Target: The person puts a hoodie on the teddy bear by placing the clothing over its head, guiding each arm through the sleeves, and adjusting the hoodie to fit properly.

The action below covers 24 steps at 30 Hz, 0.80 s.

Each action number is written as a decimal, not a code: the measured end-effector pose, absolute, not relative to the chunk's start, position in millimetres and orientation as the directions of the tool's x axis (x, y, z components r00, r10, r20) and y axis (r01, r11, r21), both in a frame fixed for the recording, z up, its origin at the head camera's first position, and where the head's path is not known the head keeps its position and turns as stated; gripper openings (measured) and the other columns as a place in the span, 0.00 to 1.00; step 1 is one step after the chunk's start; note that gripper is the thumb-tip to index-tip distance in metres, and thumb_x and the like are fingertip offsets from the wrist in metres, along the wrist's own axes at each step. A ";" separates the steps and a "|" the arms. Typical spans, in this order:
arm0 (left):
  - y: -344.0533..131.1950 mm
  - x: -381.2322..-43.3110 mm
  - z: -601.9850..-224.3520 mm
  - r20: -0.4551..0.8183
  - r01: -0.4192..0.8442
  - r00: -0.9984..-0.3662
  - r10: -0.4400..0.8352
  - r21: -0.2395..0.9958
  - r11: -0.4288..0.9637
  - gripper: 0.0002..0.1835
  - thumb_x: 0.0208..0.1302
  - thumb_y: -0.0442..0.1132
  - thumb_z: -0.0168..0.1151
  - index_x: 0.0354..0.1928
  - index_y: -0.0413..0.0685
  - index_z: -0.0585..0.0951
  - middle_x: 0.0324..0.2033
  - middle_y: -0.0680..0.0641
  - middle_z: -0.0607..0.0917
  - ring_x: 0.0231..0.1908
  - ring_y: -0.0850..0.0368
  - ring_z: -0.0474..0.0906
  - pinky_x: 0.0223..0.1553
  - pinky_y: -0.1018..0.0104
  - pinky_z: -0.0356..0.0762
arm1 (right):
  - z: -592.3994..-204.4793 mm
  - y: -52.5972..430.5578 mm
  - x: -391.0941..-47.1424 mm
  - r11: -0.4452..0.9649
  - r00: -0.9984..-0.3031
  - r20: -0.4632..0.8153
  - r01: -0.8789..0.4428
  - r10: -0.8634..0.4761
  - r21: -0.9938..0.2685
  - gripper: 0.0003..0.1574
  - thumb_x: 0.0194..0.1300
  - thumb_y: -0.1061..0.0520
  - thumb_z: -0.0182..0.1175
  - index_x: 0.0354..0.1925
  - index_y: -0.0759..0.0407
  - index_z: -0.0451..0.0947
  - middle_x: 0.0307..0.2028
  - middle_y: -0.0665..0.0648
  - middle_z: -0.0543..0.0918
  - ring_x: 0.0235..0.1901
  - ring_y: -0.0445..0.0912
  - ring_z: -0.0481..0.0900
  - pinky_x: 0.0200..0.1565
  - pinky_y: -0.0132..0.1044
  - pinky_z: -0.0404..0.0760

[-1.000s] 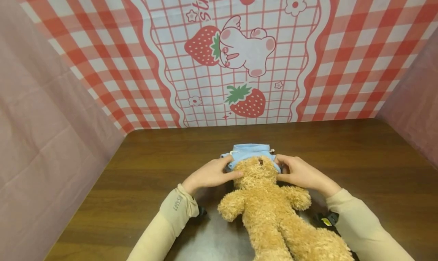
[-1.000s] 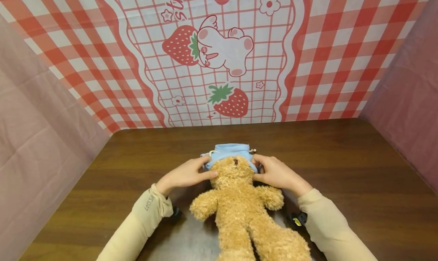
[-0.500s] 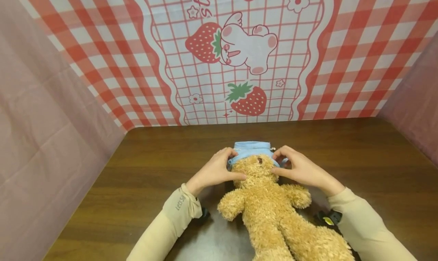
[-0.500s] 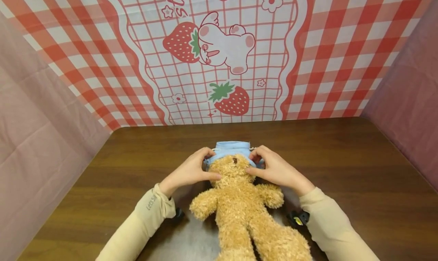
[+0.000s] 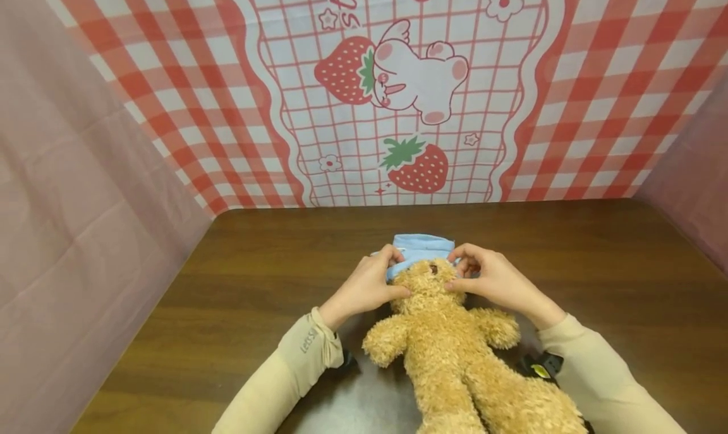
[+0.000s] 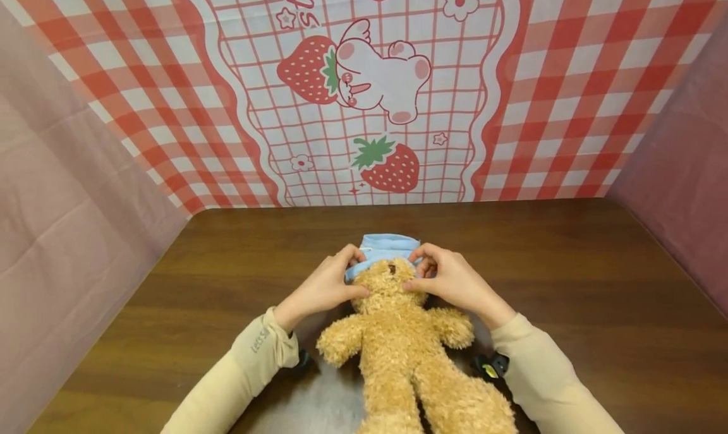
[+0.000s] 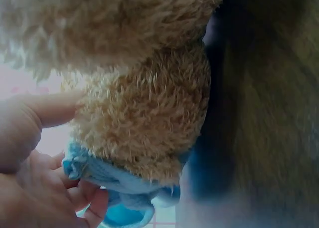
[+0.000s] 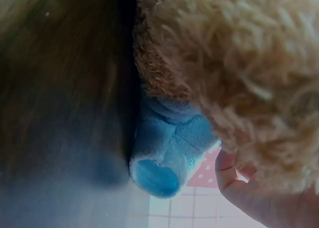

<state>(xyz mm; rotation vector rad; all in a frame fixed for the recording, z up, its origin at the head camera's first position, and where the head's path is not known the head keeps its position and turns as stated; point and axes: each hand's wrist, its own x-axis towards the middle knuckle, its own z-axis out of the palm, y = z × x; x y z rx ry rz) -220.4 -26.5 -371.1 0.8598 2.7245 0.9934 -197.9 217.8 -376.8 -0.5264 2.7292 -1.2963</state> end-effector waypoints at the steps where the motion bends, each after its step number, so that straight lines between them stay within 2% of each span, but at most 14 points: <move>1: -25.8 -219.3 -371.0 0.078 0.464 -0.837 0.542 0.626 0.626 0.24 0.51 0.46 0.68 0.47 0.51 0.68 0.46 0.47 0.77 0.47 0.52 0.71 0.50 0.56 0.67 | -376.6 217.5 -198.0 0.582 -0.939 0.075 -0.270 -0.336 -0.767 0.27 0.51 0.42 0.65 0.45 0.52 0.69 0.28 0.52 0.76 0.25 0.47 0.75 0.27 0.36 0.73; 4: -23.6 -216.4 -370.3 0.071 0.449 -0.843 0.533 0.638 0.625 0.23 0.52 0.44 0.67 0.47 0.51 0.67 0.46 0.47 0.76 0.45 0.51 0.72 0.46 0.58 0.70 | -375.7 216.2 -197.9 0.572 -0.934 0.078 -0.277 -0.348 -0.772 0.26 0.52 0.44 0.65 0.44 0.54 0.69 0.26 0.52 0.76 0.24 0.49 0.75 0.26 0.35 0.72; 8: -21.0 -212.6 -367.8 0.062 0.448 -0.844 0.533 0.628 0.637 0.23 0.54 0.44 0.65 0.49 0.50 0.67 0.47 0.47 0.76 0.47 0.52 0.73 0.47 0.58 0.71 | -373.7 215.4 -195.1 0.575 -0.929 0.079 -0.289 -0.362 -0.766 0.24 0.55 0.48 0.63 0.46 0.57 0.69 0.25 0.52 0.75 0.22 0.47 0.72 0.24 0.34 0.70; 10: -20.4 -211.1 -366.2 0.048 0.443 -0.845 0.533 0.622 0.646 0.23 0.55 0.47 0.63 0.50 0.51 0.67 0.49 0.47 0.76 0.49 0.52 0.72 0.49 0.57 0.71 | -372.7 214.5 -193.6 0.586 -0.930 0.078 -0.291 -0.360 -0.757 0.23 0.56 0.49 0.63 0.46 0.57 0.68 0.25 0.52 0.75 0.21 0.45 0.71 0.24 0.34 0.69; 14: -19.9 -210.0 -363.1 0.017 0.395 -0.855 0.518 0.669 0.630 0.26 0.54 0.57 0.61 0.50 0.51 0.68 0.49 0.46 0.75 0.46 0.54 0.73 0.48 0.57 0.71 | -371.1 211.7 -191.2 0.599 -0.929 0.084 -0.299 -0.360 -0.743 0.23 0.57 0.49 0.62 0.46 0.56 0.67 0.25 0.51 0.74 0.21 0.45 0.71 0.24 0.34 0.69; 17: -18.6 -210.3 -363.5 -0.002 0.341 -0.872 0.489 0.716 0.610 0.27 0.53 0.60 0.60 0.48 0.51 0.69 0.46 0.47 0.75 0.35 0.57 0.73 0.42 0.61 0.72 | -369.9 209.3 -189.6 0.584 -0.926 0.092 -0.306 -0.367 -0.752 0.23 0.56 0.49 0.63 0.46 0.56 0.67 0.24 0.52 0.75 0.21 0.47 0.72 0.23 0.34 0.70; 20: -18.0 -211.3 -364.6 -0.014 0.311 -0.881 0.472 0.734 0.603 0.26 0.53 0.58 0.62 0.46 0.50 0.70 0.34 0.48 0.74 0.22 0.59 0.65 0.30 0.66 0.68 | -369.1 207.1 -189.0 0.568 -0.923 0.102 -0.312 -0.370 -0.762 0.22 0.56 0.50 0.63 0.45 0.55 0.67 0.24 0.52 0.75 0.21 0.47 0.73 0.23 0.34 0.70; 24: -17.7 -212.3 -365.5 -0.013 0.307 -0.882 0.471 0.742 0.596 0.23 0.53 0.55 0.64 0.44 0.50 0.71 0.19 0.52 0.65 0.15 0.60 0.56 0.21 0.69 0.59 | -367.5 205.8 -189.0 0.557 -0.919 0.101 -0.315 -0.381 -0.769 0.21 0.56 0.51 0.63 0.45 0.55 0.67 0.25 0.52 0.74 0.22 0.47 0.73 0.24 0.34 0.71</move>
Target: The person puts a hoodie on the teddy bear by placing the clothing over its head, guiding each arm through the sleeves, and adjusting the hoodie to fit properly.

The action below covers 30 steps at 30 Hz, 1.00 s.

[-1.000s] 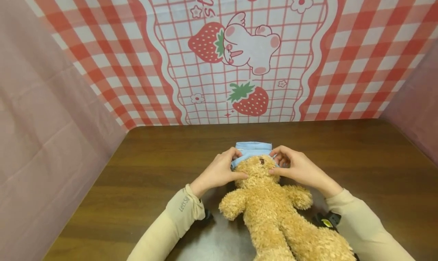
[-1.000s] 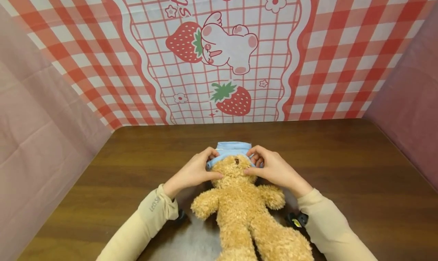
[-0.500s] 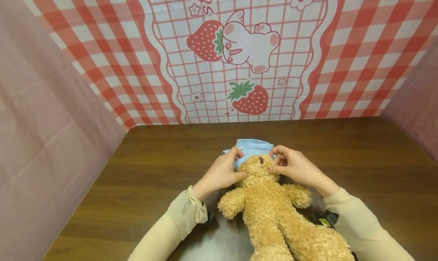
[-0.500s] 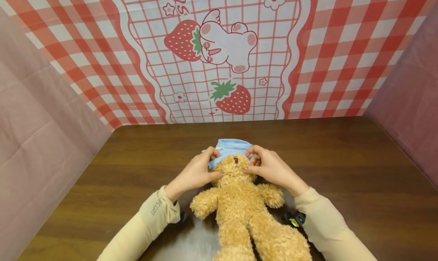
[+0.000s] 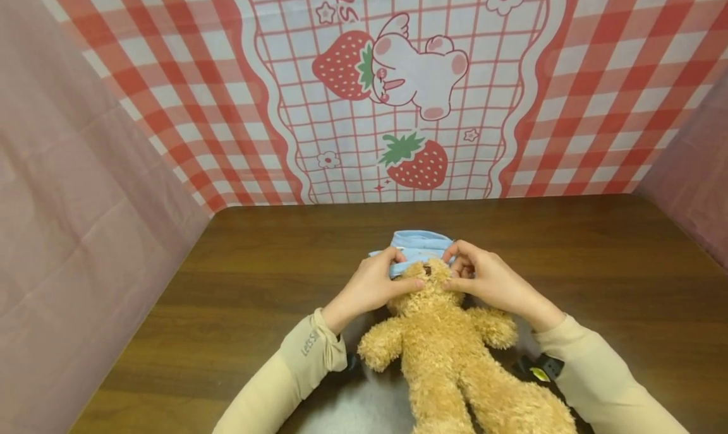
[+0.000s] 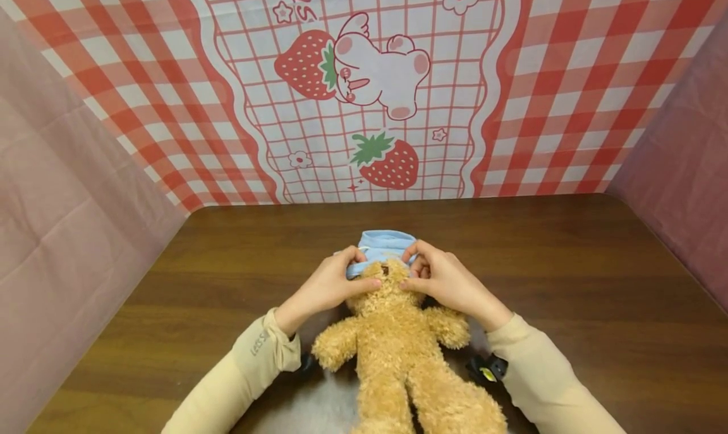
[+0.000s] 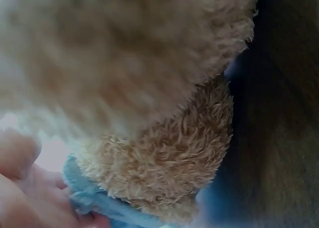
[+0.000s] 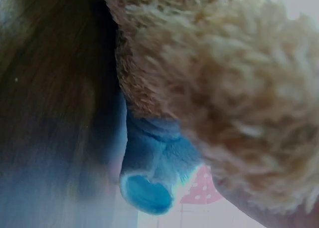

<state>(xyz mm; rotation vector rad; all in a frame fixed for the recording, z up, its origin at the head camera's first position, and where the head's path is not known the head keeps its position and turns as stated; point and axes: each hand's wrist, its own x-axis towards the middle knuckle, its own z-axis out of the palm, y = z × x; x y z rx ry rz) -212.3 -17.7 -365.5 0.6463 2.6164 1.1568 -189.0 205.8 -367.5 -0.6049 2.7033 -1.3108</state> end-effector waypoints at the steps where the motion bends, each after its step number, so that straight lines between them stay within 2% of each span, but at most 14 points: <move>1: -17.3 -212.2 -365.4 -0.007 0.312 -0.883 0.470 0.738 0.598 0.22 0.52 0.55 0.64 0.43 0.50 0.72 0.17 0.53 0.63 0.15 0.61 0.55 0.20 0.69 0.59 | -366.9 205.9 -188.7 0.553 -0.917 0.101 -0.317 -0.385 -0.771 0.21 0.56 0.52 0.63 0.45 0.55 0.67 0.25 0.53 0.74 0.22 0.47 0.73 0.24 0.34 0.70; 6: -15.2 -210.7 -364.3 0.066 0.374 -0.880 0.470 0.704 0.603 0.17 0.52 0.51 0.66 0.38 0.52 0.73 0.16 0.55 0.60 0.14 0.62 0.53 0.20 0.70 0.56 | -365.9 206.4 -188.4 0.553 -0.909 0.122 -0.345 -0.399 -0.758 0.19 0.57 0.53 0.63 0.44 0.54 0.67 0.25 0.52 0.73 0.21 0.43 0.71 0.24 0.33 0.70; 12: -13.8 -208.2 -362.8 0.180 0.479 -0.858 0.480 0.616 0.625 0.12 0.51 0.48 0.67 0.28 0.55 0.72 0.15 0.58 0.64 0.19 0.62 0.61 0.34 0.66 0.64 | -366.8 206.1 -188.7 0.561 -0.899 0.156 -0.383 -0.410 -0.734 0.19 0.56 0.53 0.63 0.44 0.53 0.67 0.24 0.51 0.73 0.20 0.40 0.69 0.23 0.33 0.69; 16: -12.9 -209.0 -364.3 0.236 0.532 -0.835 0.497 0.574 0.623 0.18 0.50 0.47 0.68 0.17 0.54 0.67 0.12 0.58 0.62 0.19 0.62 0.62 0.35 0.66 0.62 | -366.3 206.4 -188.8 0.555 -0.886 0.182 -0.415 -0.426 -0.721 0.18 0.56 0.53 0.63 0.43 0.53 0.68 0.24 0.50 0.72 0.19 0.39 0.67 0.23 0.31 0.68; 19: -11.5 -210.5 -366.3 0.289 0.584 -0.807 0.515 0.525 0.619 0.23 0.50 0.47 0.68 0.13 0.54 0.62 0.11 0.59 0.60 0.18 0.63 0.62 0.34 0.67 0.59 | -363.8 206.6 -188.0 0.463 -0.872 0.196 -0.414 -0.448 -0.784 0.17 0.57 0.56 0.62 0.43 0.56 0.68 0.24 0.53 0.71 0.19 0.39 0.66 0.23 0.32 0.68; 23: -10.2 -212.8 -368.6 0.349 0.621 -0.784 0.514 0.475 0.624 0.24 0.52 0.47 0.66 0.13 0.54 0.60 0.11 0.59 0.60 0.18 0.64 0.61 0.36 0.65 0.56 | -358.2 207.0 -185.8 0.382 -0.865 0.220 -0.410 -0.450 -0.829 0.15 0.58 0.57 0.61 0.43 0.58 0.70 0.24 0.55 0.72 0.20 0.40 0.67 0.22 0.33 0.68; 27: -12.2 -212.8 -368.8 0.332 0.616 -0.786 0.522 0.502 0.608 0.22 0.54 0.48 0.65 0.16 0.53 0.62 0.13 0.58 0.62 0.18 0.64 0.59 0.36 0.65 0.54 | -358.1 209.0 -185.5 0.428 -0.875 0.226 -0.417 -0.428 -0.802 0.13 0.58 0.55 0.61 0.42 0.56 0.72 0.25 0.54 0.72 0.20 0.39 0.68 0.22 0.32 0.69; 30: -16.2 -212.5 -367.3 0.287 0.617 -0.776 0.561 0.531 0.581 0.19 0.54 0.49 0.64 0.19 0.52 0.64 0.16 0.56 0.64 0.18 0.64 0.59 0.32 0.68 0.57 | -363.4 211.5 -187.5 0.443 -0.883 0.216 -0.405 -0.417 -0.800 0.11 0.59 0.56 0.60 0.41 0.56 0.72 0.27 0.54 0.73 0.24 0.40 0.71 0.25 0.32 0.71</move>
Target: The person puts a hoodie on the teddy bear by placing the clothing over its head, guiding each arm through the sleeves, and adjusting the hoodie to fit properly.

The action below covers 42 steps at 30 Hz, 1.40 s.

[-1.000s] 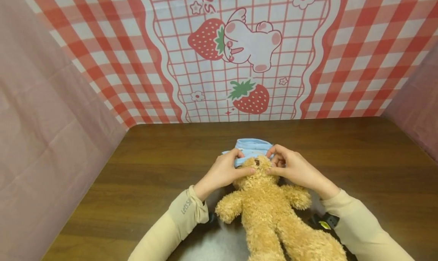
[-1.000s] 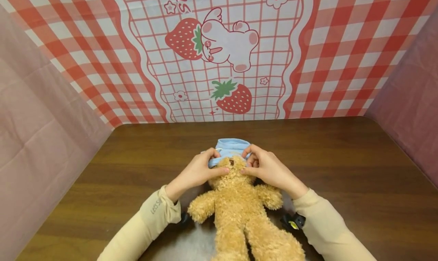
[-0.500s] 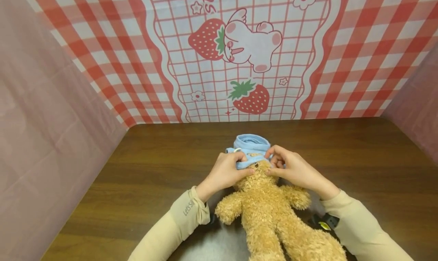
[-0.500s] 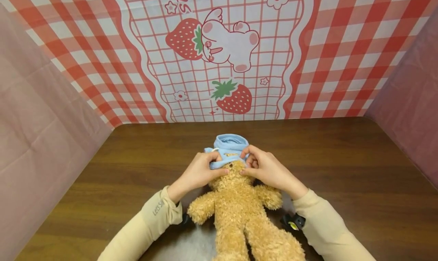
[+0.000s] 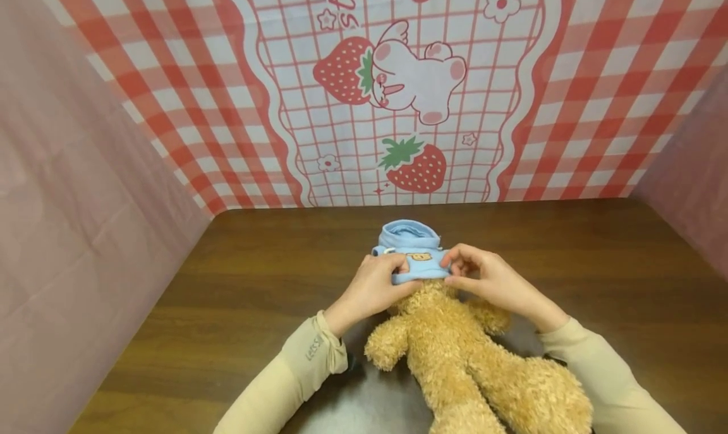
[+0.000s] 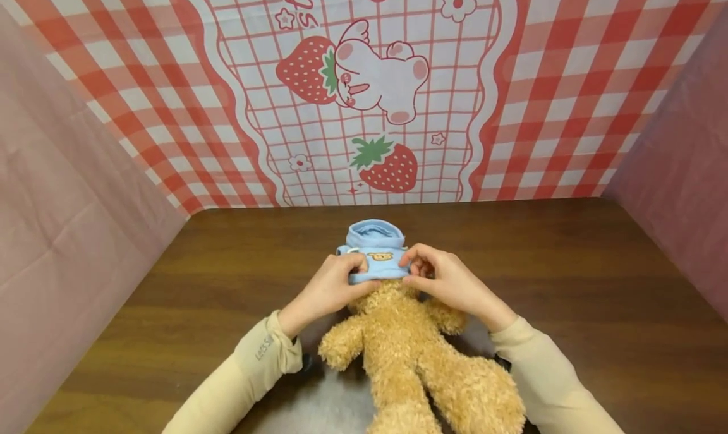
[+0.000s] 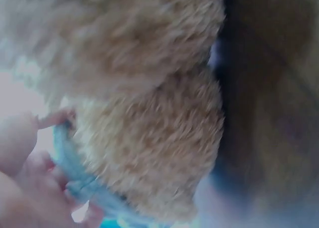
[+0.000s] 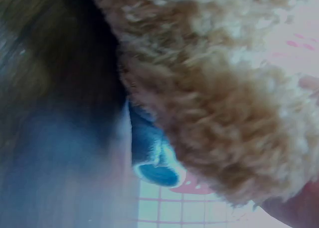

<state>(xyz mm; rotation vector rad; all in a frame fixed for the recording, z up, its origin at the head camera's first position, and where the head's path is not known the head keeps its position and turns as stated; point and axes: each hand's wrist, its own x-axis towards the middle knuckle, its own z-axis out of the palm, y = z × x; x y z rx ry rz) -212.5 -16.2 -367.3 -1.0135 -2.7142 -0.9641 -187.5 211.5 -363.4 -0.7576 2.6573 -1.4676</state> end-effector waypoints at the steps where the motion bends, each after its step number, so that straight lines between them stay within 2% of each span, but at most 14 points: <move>1: -17.9 -212.7 -366.6 0.270 0.616 -0.772 0.575 0.540 0.574 0.19 0.54 0.49 0.65 0.20 0.52 0.65 0.17 0.56 0.65 0.19 0.64 0.60 0.31 0.70 0.58 | -365.9 212.5 -188.4 0.451 -0.886 0.214 -0.402 -0.411 -0.797 0.11 0.60 0.56 0.60 0.41 0.56 0.72 0.28 0.54 0.73 0.26 0.40 0.72 0.27 0.32 0.72; 4: -23.9 -214.7 -364.1 0.212 0.614 -0.756 0.619 0.557 0.559 0.17 0.54 0.49 0.65 0.23 0.52 0.66 0.21 0.55 0.67 0.21 0.63 0.62 0.25 0.73 0.60 | -372.2 215.2 -191.1 0.481 -0.897 0.208 -0.391 -0.390 -0.784 0.11 0.59 0.54 0.60 0.40 0.55 0.72 0.31 0.53 0.75 0.30 0.41 0.74 0.31 0.33 0.74; 11: -41.8 -223.5 -354.7 0.110 0.649 -0.733 0.672 0.411 0.641 0.18 0.50 0.53 0.66 0.24 0.52 0.69 0.21 0.54 0.68 0.27 0.61 0.63 0.33 0.67 0.59 | -381.3 218.1 -196.1 0.558 -0.910 0.176 -0.372 -0.374 -0.742 0.12 0.56 0.55 0.63 0.38 0.53 0.73 0.35 0.51 0.76 0.34 0.42 0.75 0.36 0.34 0.76; 16: -51.0 -227.7 -350.8 0.020 0.658 -0.711 0.703 0.369 0.656 0.18 0.46 0.50 0.69 0.29 0.52 0.70 0.26 0.52 0.71 0.28 0.61 0.63 0.32 0.68 0.61 | -384.1 218.9 -197.7 0.553 -0.915 0.172 -0.361 -0.364 -0.751 0.11 0.55 0.59 0.64 0.35 0.54 0.71 0.33 0.52 0.76 0.32 0.42 0.76 0.34 0.33 0.76; 23: -54.8 -228.6 -354.3 -0.008 0.677 -0.706 0.708 0.284 0.679 0.24 0.42 0.50 0.72 0.39 0.52 0.72 0.37 0.55 0.73 0.34 0.62 0.68 0.39 0.62 0.65 | -390.0 219.4 -197.4 0.556 -0.909 0.204 -0.387 -0.363 -0.735 0.10 0.54 0.59 0.64 0.34 0.54 0.72 0.32 0.51 0.76 0.32 0.40 0.77 0.33 0.33 0.77; 26: -51.6 -226.8 -356.8 -0.002 0.682 -0.713 0.702 0.230 0.694 0.27 0.40 0.52 0.73 0.40 0.52 0.71 0.36 0.55 0.75 0.37 0.62 0.70 0.43 0.59 0.67 | -392.0 220.2 -196.5 0.567 -0.906 0.221 -0.402 -0.361 -0.719 0.09 0.54 0.58 0.65 0.34 0.53 0.73 0.33 0.51 0.77 0.32 0.40 0.77 0.34 0.33 0.77; 31: -44.0 -223.9 -359.8 0.047 0.653 -0.748 0.662 0.224 0.723 0.24 0.39 0.52 0.73 0.34 0.52 0.70 0.31 0.56 0.73 0.33 0.61 0.69 0.39 0.62 0.67 | -393.0 219.9 -194.4 0.585 -0.916 0.205 -0.381 -0.345 -0.716 0.09 0.55 0.58 0.64 0.33 0.54 0.73 0.34 0.51 0.76 0.32 0.41 0.77 0.33 0.33 0.76; 34: -42.1 -223.8 -362.0 0.103 0.646 -0.759 0.642 0.234 0.726 0.22 0.38 0.49 0.73 0.25 0.53 0.67 0.24 0.56 0.69 0.25 0.63 0.64 0.30 0.68 0.63 | -393.8 219.2 -193.4 0.591 -0.920 0.187 -0.367 -0.344 -0.718 0.09 0.56 0.58 0.63 0.34 0.54 0.72 0.35 0.52 0.76 0.32 0.42 0.76 0.32 0.33 0.75; 39: -39.8 -223.9 -365.5 0.171 0.651 -0.759 0.629 0.230 0.723 0.28 0.36 0.47 0.72 0.16 0.54 0.56 0.15 0.56 0.54 0.19 0.63 0.50 0.23 0.72 0.51 | -394.6 218.3 -192.7 0.572 -0.909 0.207 -0.393 -0.363 -0.720 0.08 0.58 0.60 0.61 0.34 0.54 0.70 0.37 0.53 0.74 0.33 0.43 0.76 0.32 0.34 0.75; 42: -38.7 -223.3 -366.8 0.184 0.642 -0.766 0.616 0.234 0.730 0.30 0.35 0.46 0.72 0.15 0.54 0.54 0.15 0.56 0.51 0.18 0.63 0.47 0.23 0.72 0.50 | -395.8 216.6 -193.1 0.568 -0.892 0.237 -0.432 -0.386 -0.701 0.07 0.60 0.62 0.58 0.34 0.55 0.68 0.36 0.52 0.71 0.34 0.43 0.75 0.34 0.35 0.75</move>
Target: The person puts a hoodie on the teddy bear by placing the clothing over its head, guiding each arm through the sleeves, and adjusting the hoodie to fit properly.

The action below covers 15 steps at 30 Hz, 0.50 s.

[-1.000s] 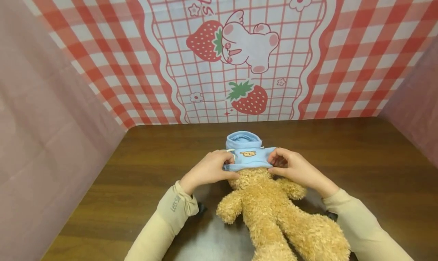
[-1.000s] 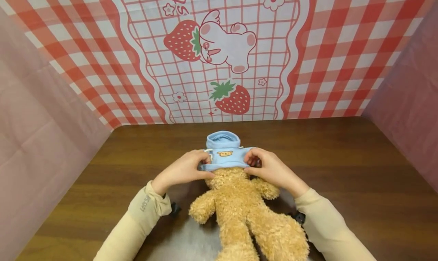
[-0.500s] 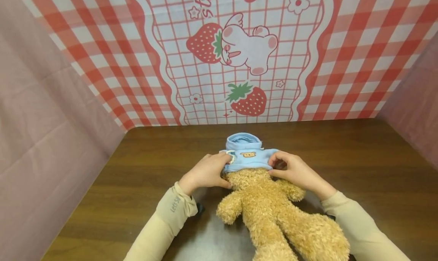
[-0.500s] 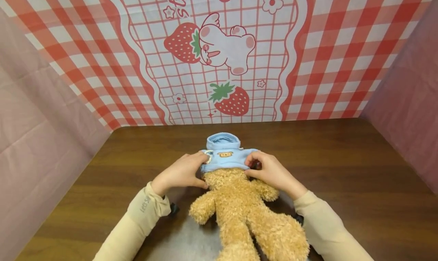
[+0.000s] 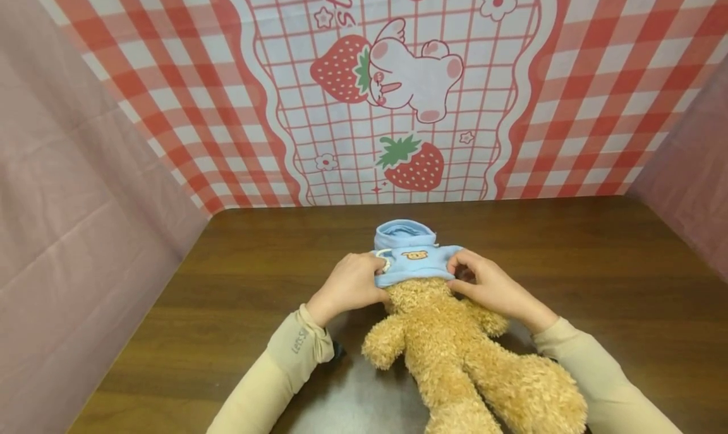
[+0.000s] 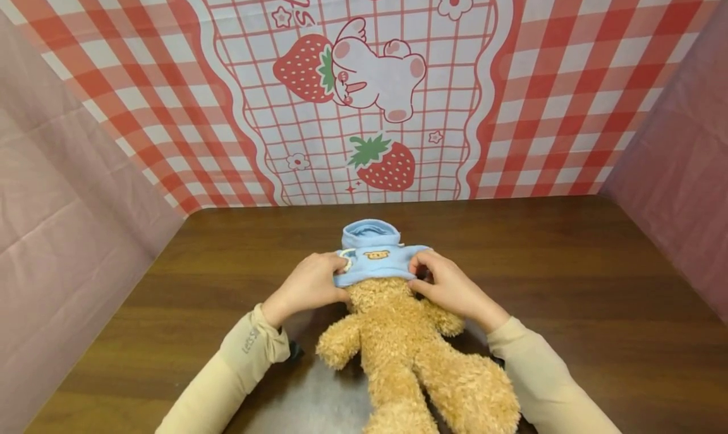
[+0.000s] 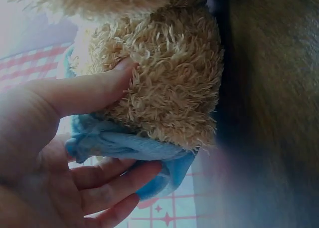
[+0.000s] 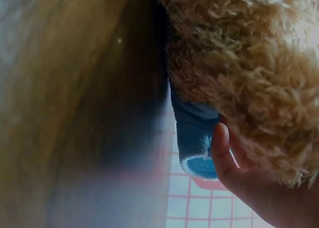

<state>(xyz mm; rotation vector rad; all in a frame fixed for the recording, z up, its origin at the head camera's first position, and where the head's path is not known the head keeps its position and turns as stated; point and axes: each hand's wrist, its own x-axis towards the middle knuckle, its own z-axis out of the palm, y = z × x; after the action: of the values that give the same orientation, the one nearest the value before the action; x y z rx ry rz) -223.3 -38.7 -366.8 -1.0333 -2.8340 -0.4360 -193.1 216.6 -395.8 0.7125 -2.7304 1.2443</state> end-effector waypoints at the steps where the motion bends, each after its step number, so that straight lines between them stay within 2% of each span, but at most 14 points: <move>1: -38.1 -223.0 -367.1 0.189 0.637 -0.771 0.609 0.238 0.733 0.30 0.35 0.46 0.72 0.15 0.54 0.54 0.15 0.56 0.51 0.18 0.63 0.47 0.22 0.72 0.50 | -396.1 216.2 -193.2 0.569 -0.887 0.248 -0.444 -0.390 -0.692 0.07 0.60 0.62 0.57 0.34 0.55 0.67 0.36 0.52 0.71 0.34 0.43 0.74 0.35 0.35 0.75; 5: -35.4 -221.0 -369.3 0.227 0.612 -0.790 0.569 0.231 0.757 0.29 0.36 0.44 0.70 0.13 0.55 0.53 0.13 0.56 0.50 0.16 0.63 0.47 0.20 0.72 0.49 | -397.6 215.0 -193.3 0.578 -0.877 0.271 -0.468 -0.396 -0.669 0.07 0.62 0.65 0.54 0.34 0.56 0.65 0.36 0.52 0.69 0.37 0.46 0.75 0.38 0.37 0.76; 10: -32.1 -218.8 -373.1 0.280 0.588 -0.803 0.527 0.224 0.777 0.26 0.38 0.40 0.66 0.11 0.55 0.53 0.11 0.57 0.49 0.15 0.63 0.46 0.17 0.72 0.48 | -397.5 214.7 -192.8 0.596 -0.898 0.247 -0.428 -0.363 -0.680 0.07 0.63 0.64 0.54 0.35 0.57 0.65 0.35 0.53 0.73 0.40 0.49 0.79 0.38 0.38 0.77; 15: -30.2 -217.9 -375.7 0.264 0.567 -0.817 0.513 0.203 0.798 0.26 0.40 0.41 0.66 0.09 0.56 0.54 0.09 0.57 0.49 0.14 0.63 0.48 0.14 0.72 0.51 | -395.0 215.7 -192.6 0.608 -0.909 0.222 -0.404 -0.353 -0.684 0.07 0.62 0.63 0.54 0.35 0.55 0.66 0.32 0.53 0.75 0.36 0.46 0.79 0.34 0.35 0.76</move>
<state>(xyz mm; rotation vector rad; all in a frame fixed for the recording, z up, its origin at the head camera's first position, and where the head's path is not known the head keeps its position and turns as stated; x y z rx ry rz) -217.9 -30.2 -375.7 -0.8475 -2.7908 -0.4067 -192.6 215.7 -395.0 0.6504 -2.7587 1.1981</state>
